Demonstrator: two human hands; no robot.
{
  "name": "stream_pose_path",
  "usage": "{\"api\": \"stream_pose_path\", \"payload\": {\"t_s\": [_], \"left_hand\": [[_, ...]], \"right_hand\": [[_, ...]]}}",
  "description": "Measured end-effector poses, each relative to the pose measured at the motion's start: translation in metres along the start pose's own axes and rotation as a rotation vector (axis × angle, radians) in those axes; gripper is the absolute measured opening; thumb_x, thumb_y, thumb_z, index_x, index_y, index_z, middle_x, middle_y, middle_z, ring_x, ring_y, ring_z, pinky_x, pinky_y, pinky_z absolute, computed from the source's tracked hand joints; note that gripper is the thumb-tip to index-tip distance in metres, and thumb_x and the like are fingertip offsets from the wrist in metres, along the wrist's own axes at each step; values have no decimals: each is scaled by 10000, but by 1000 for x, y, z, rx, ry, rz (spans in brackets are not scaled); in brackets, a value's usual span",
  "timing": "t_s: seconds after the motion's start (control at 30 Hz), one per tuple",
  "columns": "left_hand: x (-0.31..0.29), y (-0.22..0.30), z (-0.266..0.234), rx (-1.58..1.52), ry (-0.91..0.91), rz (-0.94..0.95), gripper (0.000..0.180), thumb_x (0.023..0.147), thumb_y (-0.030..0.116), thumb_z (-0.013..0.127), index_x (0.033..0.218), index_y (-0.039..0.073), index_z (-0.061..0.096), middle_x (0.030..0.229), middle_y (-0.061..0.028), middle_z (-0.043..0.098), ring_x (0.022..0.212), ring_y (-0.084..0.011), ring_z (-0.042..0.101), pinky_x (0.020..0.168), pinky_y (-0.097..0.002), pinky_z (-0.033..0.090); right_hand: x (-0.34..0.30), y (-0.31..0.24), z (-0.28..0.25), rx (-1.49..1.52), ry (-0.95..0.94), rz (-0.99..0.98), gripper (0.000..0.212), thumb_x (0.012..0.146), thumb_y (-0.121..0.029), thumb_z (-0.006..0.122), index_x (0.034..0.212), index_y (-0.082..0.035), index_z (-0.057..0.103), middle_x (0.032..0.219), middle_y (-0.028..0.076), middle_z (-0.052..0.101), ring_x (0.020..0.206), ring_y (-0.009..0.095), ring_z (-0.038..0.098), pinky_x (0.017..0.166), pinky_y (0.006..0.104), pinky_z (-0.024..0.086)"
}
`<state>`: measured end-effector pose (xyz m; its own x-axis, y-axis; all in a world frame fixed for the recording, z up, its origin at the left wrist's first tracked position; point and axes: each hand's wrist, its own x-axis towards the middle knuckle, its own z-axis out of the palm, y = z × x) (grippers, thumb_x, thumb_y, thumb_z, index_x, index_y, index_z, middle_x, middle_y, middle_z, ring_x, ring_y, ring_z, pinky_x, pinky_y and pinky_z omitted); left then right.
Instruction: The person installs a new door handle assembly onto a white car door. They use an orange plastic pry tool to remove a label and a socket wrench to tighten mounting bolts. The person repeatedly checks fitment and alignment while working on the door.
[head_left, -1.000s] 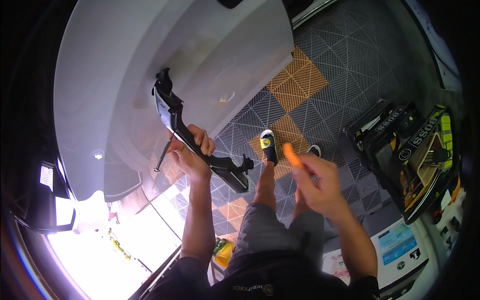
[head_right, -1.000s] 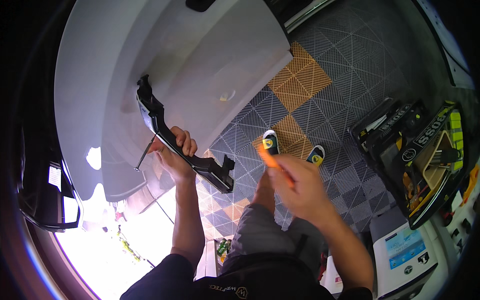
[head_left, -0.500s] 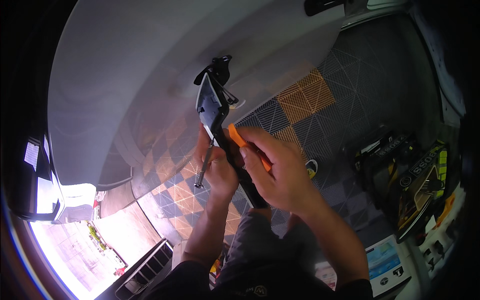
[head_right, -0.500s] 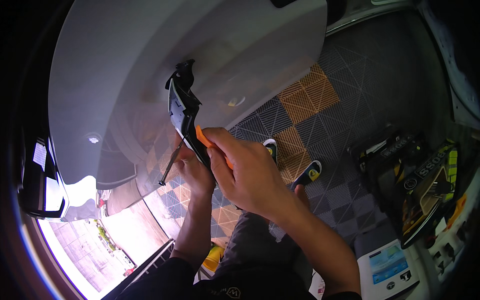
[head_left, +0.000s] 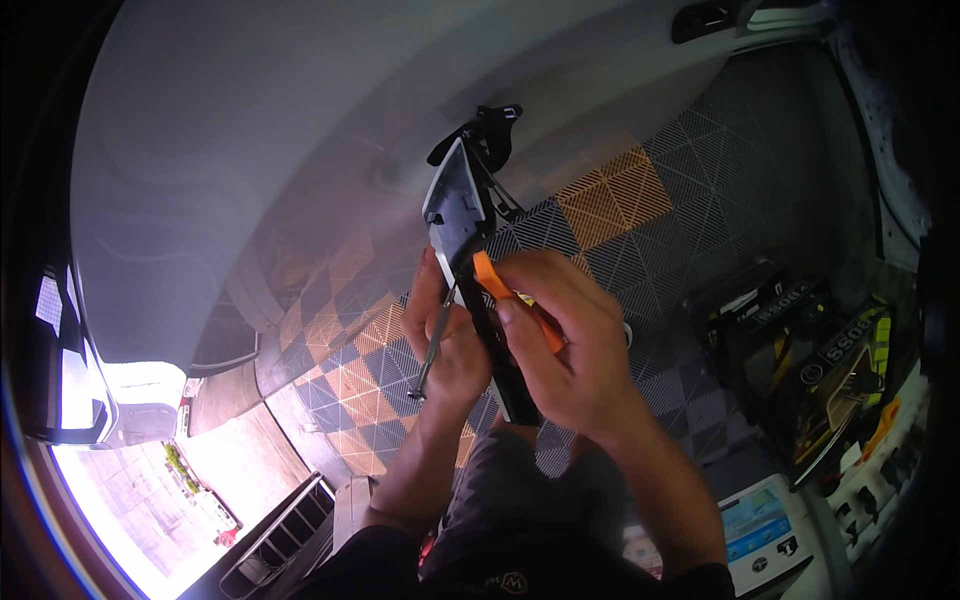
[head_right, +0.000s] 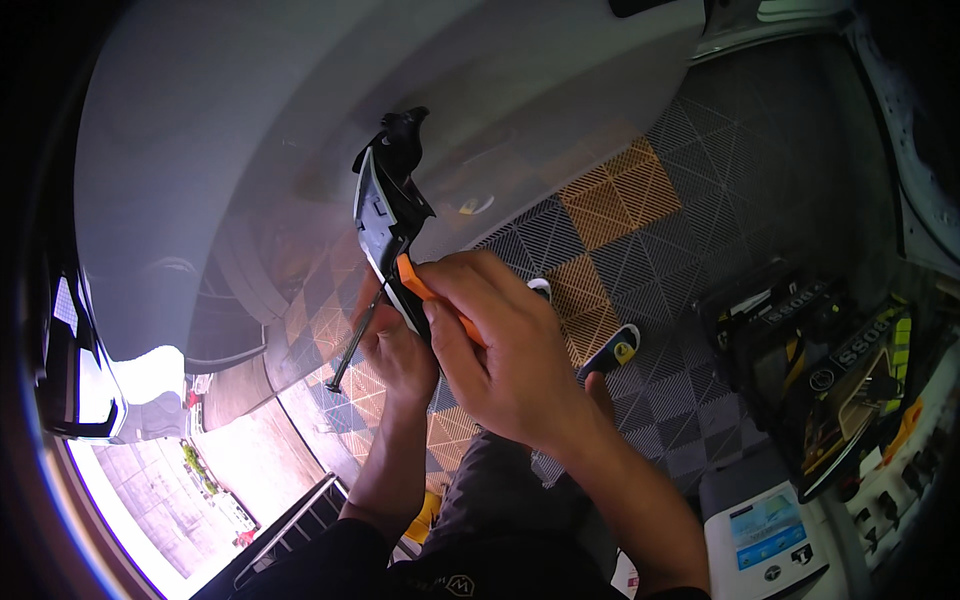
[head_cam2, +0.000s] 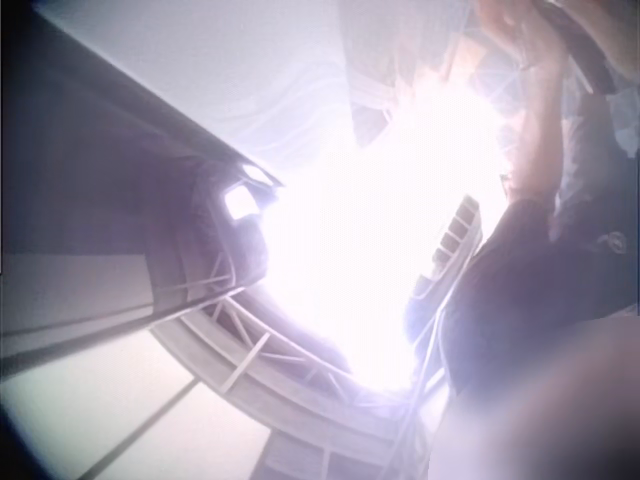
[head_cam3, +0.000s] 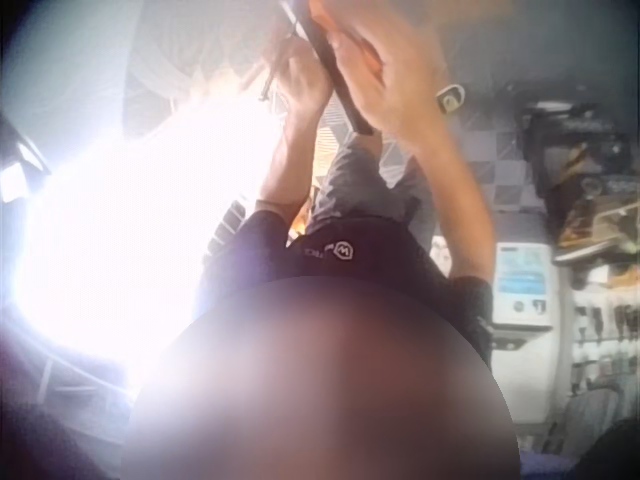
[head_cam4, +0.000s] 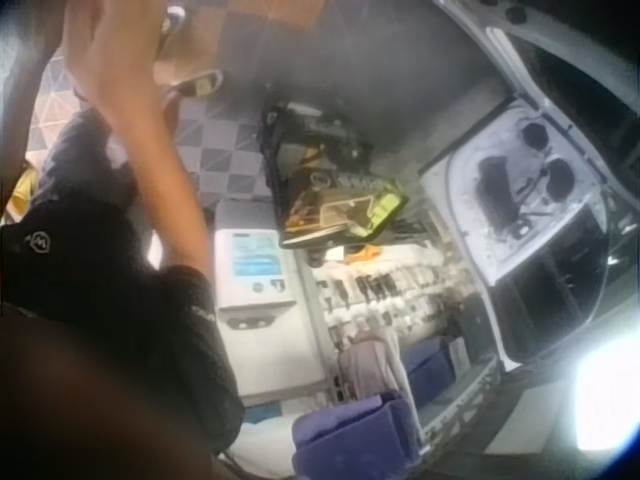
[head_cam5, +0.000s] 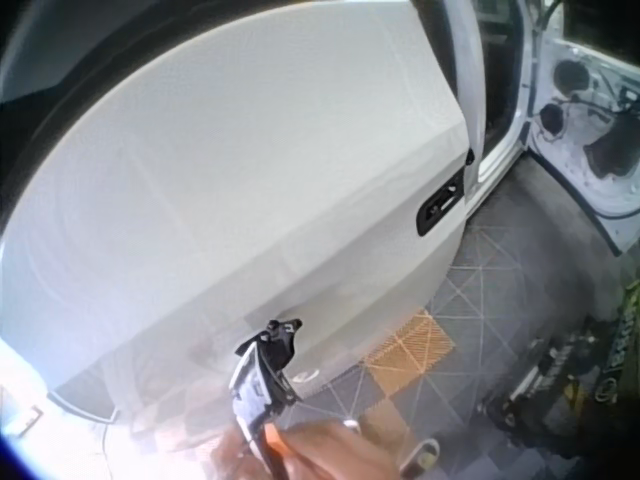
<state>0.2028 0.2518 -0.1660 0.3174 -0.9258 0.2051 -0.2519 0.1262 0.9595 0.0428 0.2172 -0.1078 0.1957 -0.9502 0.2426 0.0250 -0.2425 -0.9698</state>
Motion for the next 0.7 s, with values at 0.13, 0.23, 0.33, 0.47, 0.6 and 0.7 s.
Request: {"api": "stream_pose_path", "payload": {"t_s": [0.13,0.23,0.33,0.47,0.6,0.7], "left_hand": [[0,0,-7,36,-46,37,732,1096,549,459,1388,-114,567,1217,-197,685,1137,-246,668,1005,-389,506],[7,10,-4,84,-13,44,813,1060,637,463,1313,-119,620,1152,-172,690,1031,-199,666,898,-350,523],[14,27,-4,98,-69,-17,907,1010,734,462,1247,-120,652,1037,-135,694,901,-153,645,775,-308,508],[20,39,-5,175,-75,-56,964,980,794,435,1219,-113,658,873,-81,673,765,-124,610,656,-293,476],[21,38,-4,163,-86,-83,936,1002,771,400,1238,-100,653,796,-64,642,691,-116,582,585,-303,449],[22,36,0,154,-60,-27,887,1031,723,380,1250,-95,645,793,-71,640,674,-115,575,569,-295,441]], "right_hand": [[0,-4,4,-4,13,17,260,947,22,629,1204,60,647,1106,201,682,893,307,738,755,333,588],[0,-6,11,29,68,24,266,941,10,608,1197,61,662,1071,179,716,896,263,728,778,326,570],[0,-9,13,-28,60,27,284,940,19,607,1216,65,660,1084,190,729,906,270,746,781,326,583],[0,-14,17,-29,78,40,283,942,39,604,1217,71,665,1061,192,737,874,258,753,750,319,586],[1,-19,21,22,96,85,274,943,47,613,1208,79,673,1033,194,742,857,236,757,729,302,585],[3,-21,20,9,103,84,278,943,47,620,1213,82,675,999,189,747,819,213,754,713,286,581]]}}
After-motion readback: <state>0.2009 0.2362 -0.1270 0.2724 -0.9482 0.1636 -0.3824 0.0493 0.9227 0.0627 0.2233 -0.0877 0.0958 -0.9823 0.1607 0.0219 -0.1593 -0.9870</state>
